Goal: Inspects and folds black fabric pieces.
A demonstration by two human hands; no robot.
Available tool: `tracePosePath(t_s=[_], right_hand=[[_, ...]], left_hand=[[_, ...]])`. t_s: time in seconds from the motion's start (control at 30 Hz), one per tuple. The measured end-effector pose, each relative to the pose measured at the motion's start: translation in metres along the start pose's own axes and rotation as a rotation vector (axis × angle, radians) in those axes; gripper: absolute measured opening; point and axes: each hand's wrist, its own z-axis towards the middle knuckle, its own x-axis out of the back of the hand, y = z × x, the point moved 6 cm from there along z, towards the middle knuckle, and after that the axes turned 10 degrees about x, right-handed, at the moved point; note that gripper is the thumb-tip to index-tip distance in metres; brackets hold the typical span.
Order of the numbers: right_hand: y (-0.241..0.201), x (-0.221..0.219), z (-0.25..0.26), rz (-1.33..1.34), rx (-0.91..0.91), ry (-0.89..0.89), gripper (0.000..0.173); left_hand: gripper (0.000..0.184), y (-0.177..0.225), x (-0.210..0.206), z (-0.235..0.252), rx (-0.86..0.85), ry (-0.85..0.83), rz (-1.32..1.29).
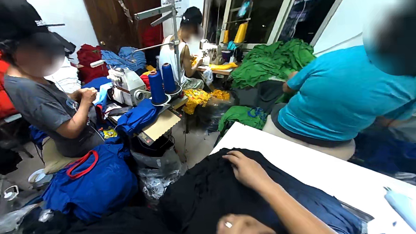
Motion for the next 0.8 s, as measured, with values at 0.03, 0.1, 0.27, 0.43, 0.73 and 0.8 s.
tracePosePath(t_s=[0.03, 0.1, 0.27, 0.43, 0.73, 0.8], right_hand=[[0.004, -0.006, 0.007, -0.001, -0.003, -0.066, 0.038], [0.011, -0.008, 0.012, 0.029, 0.018, -0.079, 0.03], [0.011, 0.032, -0.012, 0.004, 0.139, 0.167, 0.011], [0.029, 0.044, -0.066, -0.036, 0.169, 0.333, 0.01], [-0.032, 0.052, -0.101, 0.215, -0.204, -0.09, 0.033], [0.012, 0.021, -0.11, 0.105, 0.056, 0.199, 0.032]], left_hand=[[0.031, -0.015, 0.022, 0.004, 0.125, 0.127, 0.086], [0.042, -0.056, 0.054, 0.004, 0.427, 0.169, 0.306], [0.042, -0.102, 0.062, -0.011, 0.638, 0.02, 0.332], [0.016, -0.076, 0.054, -0.013, 0.269, 0.138, 0.312], [0.031, -0.084, 0.054, -0.027, 0.371, 0.073, -0.085], [0.047, -0.092, 0.05, -0.027, 0.491, -0.017, -0.057]])
